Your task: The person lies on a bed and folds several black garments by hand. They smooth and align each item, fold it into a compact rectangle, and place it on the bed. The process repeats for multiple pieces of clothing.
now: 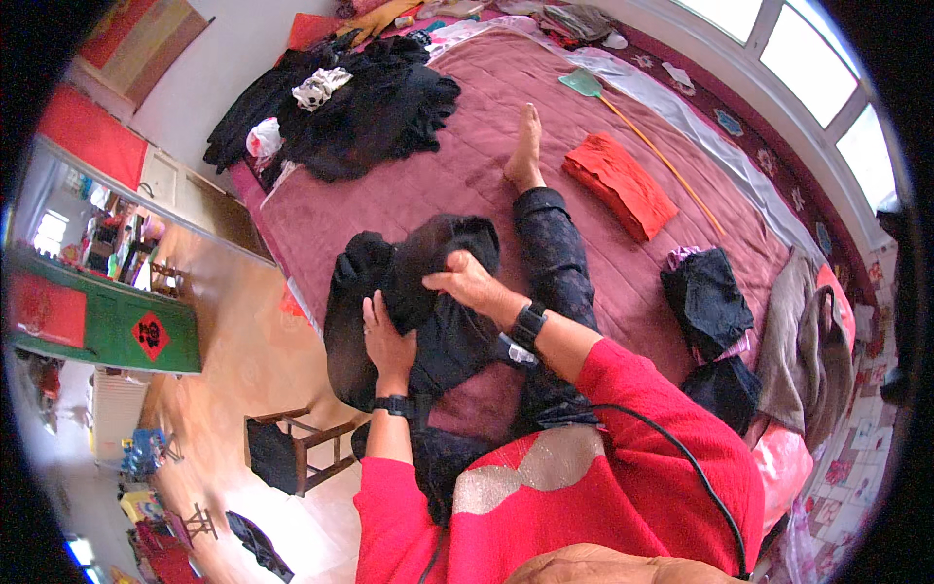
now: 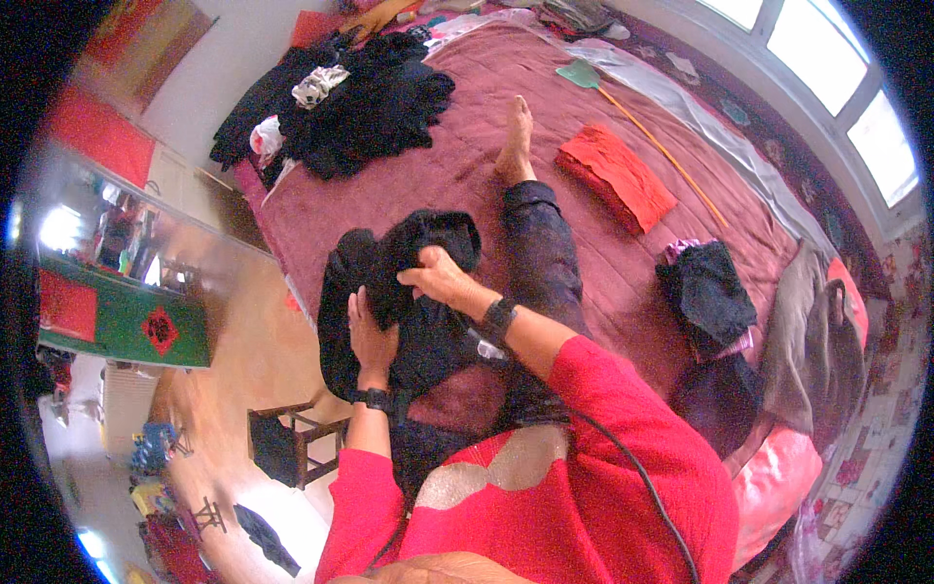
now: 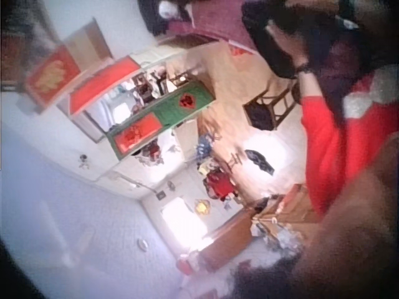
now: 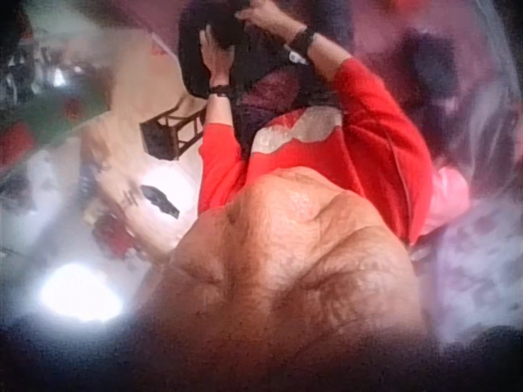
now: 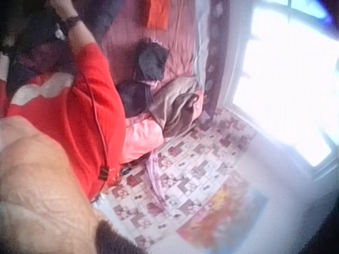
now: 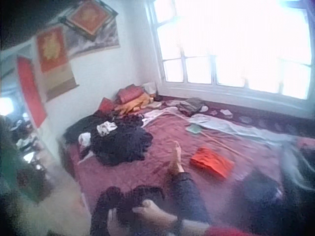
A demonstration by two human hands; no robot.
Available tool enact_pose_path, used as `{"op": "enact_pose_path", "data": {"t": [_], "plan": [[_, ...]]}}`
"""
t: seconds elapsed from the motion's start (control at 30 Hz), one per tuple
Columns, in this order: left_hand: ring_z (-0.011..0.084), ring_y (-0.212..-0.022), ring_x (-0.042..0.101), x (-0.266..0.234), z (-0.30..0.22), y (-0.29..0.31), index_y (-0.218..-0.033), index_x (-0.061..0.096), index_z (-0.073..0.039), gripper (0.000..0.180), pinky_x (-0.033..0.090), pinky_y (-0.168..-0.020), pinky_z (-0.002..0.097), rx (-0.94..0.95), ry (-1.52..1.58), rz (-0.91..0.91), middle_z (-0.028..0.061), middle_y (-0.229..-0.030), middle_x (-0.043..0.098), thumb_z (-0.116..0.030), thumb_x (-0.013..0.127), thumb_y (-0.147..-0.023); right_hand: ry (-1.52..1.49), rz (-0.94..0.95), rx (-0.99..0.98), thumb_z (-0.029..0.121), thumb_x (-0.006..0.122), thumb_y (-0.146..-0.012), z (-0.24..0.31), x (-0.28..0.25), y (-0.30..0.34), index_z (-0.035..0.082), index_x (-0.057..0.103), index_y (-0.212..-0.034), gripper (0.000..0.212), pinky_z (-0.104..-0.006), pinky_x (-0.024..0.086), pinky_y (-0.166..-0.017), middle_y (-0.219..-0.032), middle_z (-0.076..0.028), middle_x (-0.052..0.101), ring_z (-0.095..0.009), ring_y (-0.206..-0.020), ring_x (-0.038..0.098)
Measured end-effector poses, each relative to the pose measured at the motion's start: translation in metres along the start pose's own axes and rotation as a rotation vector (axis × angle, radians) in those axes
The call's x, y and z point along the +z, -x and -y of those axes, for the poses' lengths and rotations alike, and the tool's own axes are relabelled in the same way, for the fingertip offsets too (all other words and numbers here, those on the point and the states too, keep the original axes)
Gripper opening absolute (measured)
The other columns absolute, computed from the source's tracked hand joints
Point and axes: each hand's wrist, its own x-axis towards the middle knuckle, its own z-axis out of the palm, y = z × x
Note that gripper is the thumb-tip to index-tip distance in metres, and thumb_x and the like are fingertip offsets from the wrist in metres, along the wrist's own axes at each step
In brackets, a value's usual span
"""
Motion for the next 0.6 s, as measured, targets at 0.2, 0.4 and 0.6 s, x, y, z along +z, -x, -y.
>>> {"op": "enact_pose_path", "data": {"t": [0.2,0.4,0.6], "plan": [[0.0420,-0.110,0.057,0.029,0.057,-0.040,-0.122,0.053,-0.001,0.056,0.051,-0.090,0.0511,-0.208,-0.197,0.502,0.0239,-0.119,0.057,-0.030,0.076,-0.080,0.623,-0.059,0.087,0.038,0.072,-0.079,-0.006,-0.053,-0.076,0.002,0.067,-0.082,0.037,-0.0397,0.052,-0.067,-0.075,-0.016,0.067,-0.026,-0.073,0.067],[0.0440,-0.109,0.060,0.077,0.097,-0.058,-0.119,0.056,0.001,0.052,0.051,-0.091,0.0507,-0.158,-0.057,0.688,0.0260,-0.117,0.062,-0.033,0.072,-0.082,0.741,-0.246,-0.137,0.036,0.067,-0.082,-0.022,-0.067,-0.181,0.004,0.068,-0.095,0.034,-0.0434,0.053,-0.078,-0.088,-0.018,0.068,-0.035,-0.088,0.067],[0.0437,-0.106,0.061,0.086,0.114,-0.065,-0.115,0.058,0.002,0.047,0.051,-0.091,0.0492,-0.165,-0.057,0.830,0.0268,-0.115,0.062,-0.029,0.073,-0.083,1.062,-0.102,-0.227,0.023,0.066,-0.081,-0.022,-0.021,-0.299,0.009,0.053,-0.131,0.054,-0.0438,0.046,-0.101,-0.140,-0.018,0.049,-0.036,-0.124,0.053]]}}
